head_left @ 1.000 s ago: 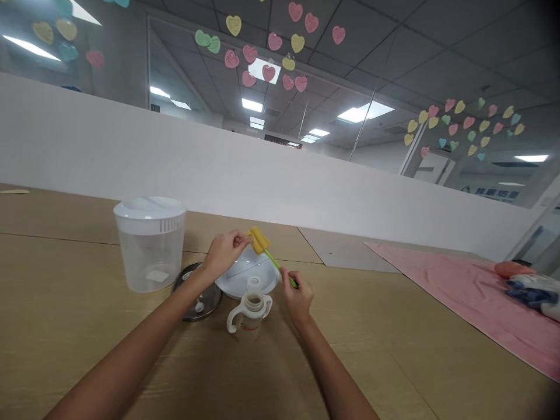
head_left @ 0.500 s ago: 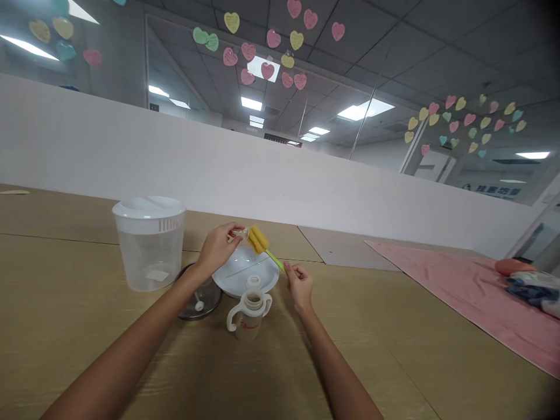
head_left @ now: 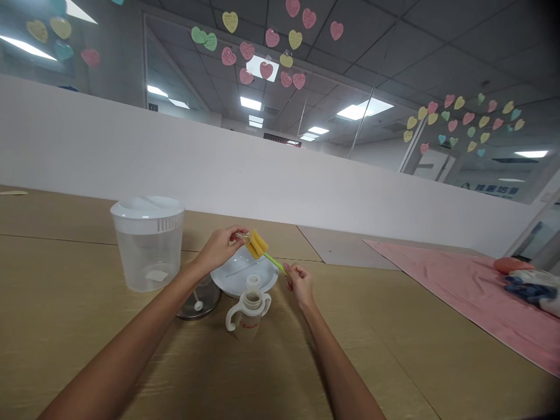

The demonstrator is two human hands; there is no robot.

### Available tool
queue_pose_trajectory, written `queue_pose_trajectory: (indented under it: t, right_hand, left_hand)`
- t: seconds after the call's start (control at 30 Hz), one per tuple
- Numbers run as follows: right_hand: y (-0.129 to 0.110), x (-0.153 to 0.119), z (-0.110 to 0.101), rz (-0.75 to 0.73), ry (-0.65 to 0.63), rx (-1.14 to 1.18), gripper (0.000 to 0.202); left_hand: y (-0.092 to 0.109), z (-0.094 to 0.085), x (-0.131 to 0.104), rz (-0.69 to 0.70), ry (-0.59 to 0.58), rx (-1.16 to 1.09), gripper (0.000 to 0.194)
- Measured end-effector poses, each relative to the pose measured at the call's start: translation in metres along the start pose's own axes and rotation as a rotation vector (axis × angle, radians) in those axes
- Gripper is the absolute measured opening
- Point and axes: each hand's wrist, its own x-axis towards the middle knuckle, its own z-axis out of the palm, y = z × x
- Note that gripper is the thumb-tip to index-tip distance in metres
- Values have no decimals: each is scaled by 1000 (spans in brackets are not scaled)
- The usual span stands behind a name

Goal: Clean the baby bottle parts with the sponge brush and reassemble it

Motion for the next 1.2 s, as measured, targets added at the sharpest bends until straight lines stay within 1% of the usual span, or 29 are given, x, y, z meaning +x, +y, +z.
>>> queue_pose_trajectory:
  t: [0.13,0.27,0.43,0.6,0.77,0.83,0.93,1.07,1.13,1.2]
  right_hand:
    - [-1,0,1,32,-22,45,45]
    - [-2,-1,4,51,10,103,44]
    - [-3,1,2,56,52,139,47]
    - [-3,2,-1,69,21,138,46]
    - [-7,-1,2,64,-26,133,45]
    - [-9,-2,4,62,-45,130,45]
    - [-10,-4,5,62,-69,125,45]
    - [-7,-2,5,63,-74,107,46]
    - [-5,0,5,69,-8,92,47]
    - [-5,2,4,64,106,78,47]
  left_hand:
    - [-1,-4,0,11,-40,-4,34]
    - [3,-15,1,18,-79,-24,34]
    - [14,-29,1,-27,-47,-32,32]
    - [16,-30,-1,-52,-93,-83,33]
    - [16,-31,-1,-54,-171,-158,34]
    - [17,-33,-2,-67,-182,-183,35]
    - [21,-33,-2,-73,-160,-175,37]
    - [21,-29,-2,-107,-75,-35,36]
    - [18,-26,-1,-93,-8,36,35]
    - [14,-25,0,-60,62,89,34]
